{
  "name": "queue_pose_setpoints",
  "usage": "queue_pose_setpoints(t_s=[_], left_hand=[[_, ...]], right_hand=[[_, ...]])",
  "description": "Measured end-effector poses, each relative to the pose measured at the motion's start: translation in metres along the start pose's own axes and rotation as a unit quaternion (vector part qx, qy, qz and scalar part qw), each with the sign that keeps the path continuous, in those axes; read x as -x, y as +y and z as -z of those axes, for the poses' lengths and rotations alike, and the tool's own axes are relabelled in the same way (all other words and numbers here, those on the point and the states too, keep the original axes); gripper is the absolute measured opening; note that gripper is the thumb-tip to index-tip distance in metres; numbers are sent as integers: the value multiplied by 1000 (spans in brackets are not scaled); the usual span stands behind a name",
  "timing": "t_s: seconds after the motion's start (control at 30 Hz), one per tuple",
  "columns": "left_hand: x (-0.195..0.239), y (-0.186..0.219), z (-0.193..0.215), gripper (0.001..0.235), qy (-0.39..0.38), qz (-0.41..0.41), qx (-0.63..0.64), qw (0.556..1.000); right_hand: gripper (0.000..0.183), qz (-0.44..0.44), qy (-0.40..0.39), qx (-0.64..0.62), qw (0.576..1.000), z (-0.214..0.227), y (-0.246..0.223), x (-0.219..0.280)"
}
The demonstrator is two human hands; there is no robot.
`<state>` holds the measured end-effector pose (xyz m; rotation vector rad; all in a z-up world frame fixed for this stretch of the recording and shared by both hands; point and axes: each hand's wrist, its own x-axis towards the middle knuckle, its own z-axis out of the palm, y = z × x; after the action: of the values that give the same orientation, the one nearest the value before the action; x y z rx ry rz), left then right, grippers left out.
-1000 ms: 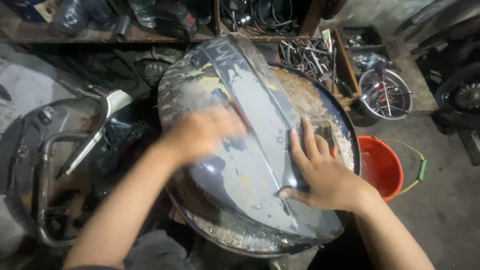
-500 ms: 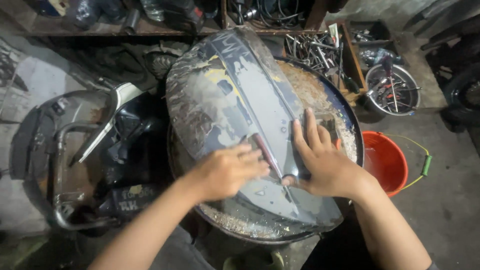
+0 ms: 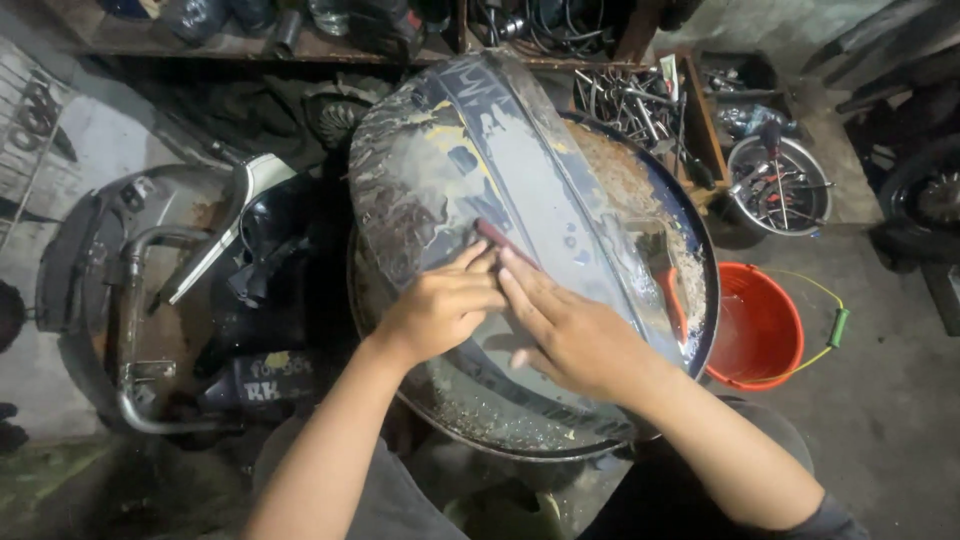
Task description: The person sands a curved metal object, likely a motorcycle part, using a sanding block. They rub the surface by hand and use a brush to clean off debris before continuing to sand the surface.
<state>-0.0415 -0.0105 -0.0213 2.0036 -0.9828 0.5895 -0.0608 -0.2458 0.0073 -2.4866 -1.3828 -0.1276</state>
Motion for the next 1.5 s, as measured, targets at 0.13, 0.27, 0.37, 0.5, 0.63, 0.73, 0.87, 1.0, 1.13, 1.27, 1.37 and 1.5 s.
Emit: queue_pose_setpoints(t_s=[0.13, 0.27, 0.37, 0.5, 0.63, 0.73, 0.87, 1.0, 1.13, 1.27, 1.37, 1.5], left_hand=[[12, 6, -1, 14, 121, -29, 44, 991], [34, -6, -25, 10, 177, -18, 2, 984], [43, -12, -29, 16, 221, 19, 18, 975], [30, -12, -16, 41, 311, 86, 47, 945], [21, -27, 1, 17, 339, 116, -62, 931], [9, -50, -7, 17, 355, 172, -104, 913], [8, -61, -10, 22, 348, 225, -131, 901], [-5, -49, 5, 30, 312, 239, -136, 909], [3, -43, 25, 35, 211, 273, -117, 931], [27, -73, 30, 40, 134, 322, -110, 931], [34, -72, 35, 50, 35, 416, -99, 903], [42, -72, 33, 45, 40, 329, -166, 929]], right_hand=[[116, -47, -71, 147, 985, -6, -16, -3], [126, -84, -116, 177, 974, -2, -25, -25], [132, -57, -112, 205, 971, -2, -12, -49], [145, -78, -127, 198, 969, -11, 19, -80], [145, -80, -133, 155, 976, -11, 59, -127], [135, -68, -138, 146, 977, -18, 91, -160], [130, -63, -141, 125, 980, -11, 94, -168], [128, -49, -149, 110, 981, 15, 62, -124], [144, -59, -200, 87, 974, 26, 14, -45], [138, -75, -171, 104, 977, 15, -8, 10], [136, -81, -145, 98, 981, 16, -4, -14], [127, -125, -184, 36, 974, 31, 22, -103]])
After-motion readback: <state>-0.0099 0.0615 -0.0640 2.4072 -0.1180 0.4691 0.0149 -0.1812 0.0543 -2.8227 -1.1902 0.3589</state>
